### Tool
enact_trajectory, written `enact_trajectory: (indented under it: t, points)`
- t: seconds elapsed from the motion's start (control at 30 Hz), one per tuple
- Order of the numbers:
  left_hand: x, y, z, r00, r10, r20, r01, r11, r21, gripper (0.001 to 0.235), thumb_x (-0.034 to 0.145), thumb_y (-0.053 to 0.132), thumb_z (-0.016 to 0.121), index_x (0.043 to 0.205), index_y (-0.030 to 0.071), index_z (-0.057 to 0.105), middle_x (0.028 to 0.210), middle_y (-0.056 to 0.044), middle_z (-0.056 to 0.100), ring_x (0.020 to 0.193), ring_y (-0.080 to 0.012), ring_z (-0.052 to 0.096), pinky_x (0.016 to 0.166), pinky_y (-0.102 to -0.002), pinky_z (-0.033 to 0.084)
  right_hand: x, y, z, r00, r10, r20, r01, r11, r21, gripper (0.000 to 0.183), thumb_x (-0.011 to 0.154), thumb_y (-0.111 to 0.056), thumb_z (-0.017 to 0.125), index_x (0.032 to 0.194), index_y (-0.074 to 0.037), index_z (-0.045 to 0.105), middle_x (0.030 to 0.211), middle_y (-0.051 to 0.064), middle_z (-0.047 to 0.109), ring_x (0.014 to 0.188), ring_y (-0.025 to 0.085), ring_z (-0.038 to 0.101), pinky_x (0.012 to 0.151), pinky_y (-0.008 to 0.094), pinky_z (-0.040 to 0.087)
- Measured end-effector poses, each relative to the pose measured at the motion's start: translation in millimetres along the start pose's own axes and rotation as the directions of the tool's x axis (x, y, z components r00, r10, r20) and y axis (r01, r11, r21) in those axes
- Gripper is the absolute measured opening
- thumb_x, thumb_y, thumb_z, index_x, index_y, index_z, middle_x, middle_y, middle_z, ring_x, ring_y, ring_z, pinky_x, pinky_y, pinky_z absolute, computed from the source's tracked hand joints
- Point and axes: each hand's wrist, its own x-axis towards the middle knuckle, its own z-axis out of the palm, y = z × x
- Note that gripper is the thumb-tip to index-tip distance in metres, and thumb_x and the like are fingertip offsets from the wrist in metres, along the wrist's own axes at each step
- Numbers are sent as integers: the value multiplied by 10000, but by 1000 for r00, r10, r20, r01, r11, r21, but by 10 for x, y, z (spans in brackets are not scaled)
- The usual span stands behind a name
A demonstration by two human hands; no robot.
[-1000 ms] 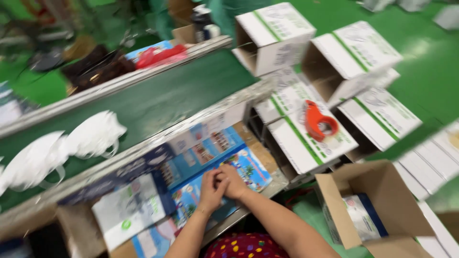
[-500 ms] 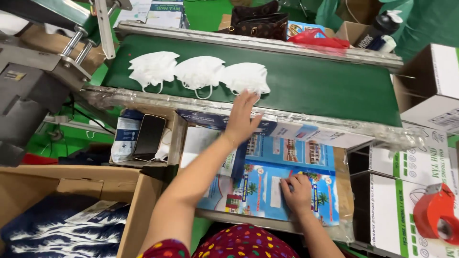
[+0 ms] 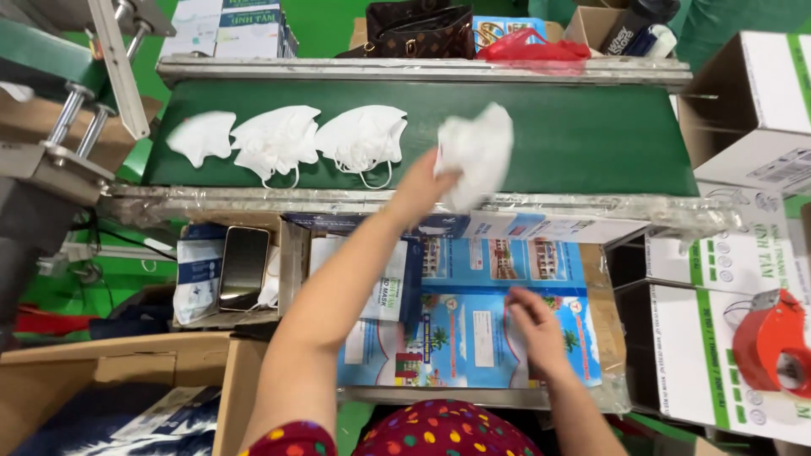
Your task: Packing face masks into plastic sleeves and cardboard boxes on a factory conveyor belt.
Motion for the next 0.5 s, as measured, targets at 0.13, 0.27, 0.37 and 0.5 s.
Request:
enact_trajectory:
  t: [0.13,0.27,0.37,0.5]
  points:
    - [-1035,-350,494,958,-144,247,246,856,-455,424,988,97,667,1396,14,591,1247,-49,686,1124,-156,628,991,-356,522,77,-1170,253,998,53,45,-68,876,477,489,916,-239,571,1403,-238,520,1351,-36,652,1255,122,626,1046,342,489]
    - [-1653,-428,677,956,-115,270,230,865,-447,741,965,200,689,1593,79,314,1505,-83,466,1380,-195,411,1163,-377,347,34,-757,161,958,280,60,-265,787,557,518,944,-204,664,1426,-46,559,1344,115,661,1179,274,609,987,445,491]
    - [-1725,-288,557,980,70,184,-31,978,-209,976,923,317,737,1673,115,147,1690,-118,262,1584,-268,194,1288,-447,164,-69,-475,0,996,76,-40,-78,996,-39,504,967,-147,751,1427,-5,602,1347,160,689,1227,276,657,1059,415,518]
    - [-1727,-261,616,888,13,461,-312,752,581,1153,778,394,864,1635,121,142,1718,-150,138,1599,-396,57,1237,-652,51,-235,-623,194,922,-352,160,384,776,-501,913,706,-104,825,1488,71,388,1358,215,579,1252,338,520,1039,454,399]
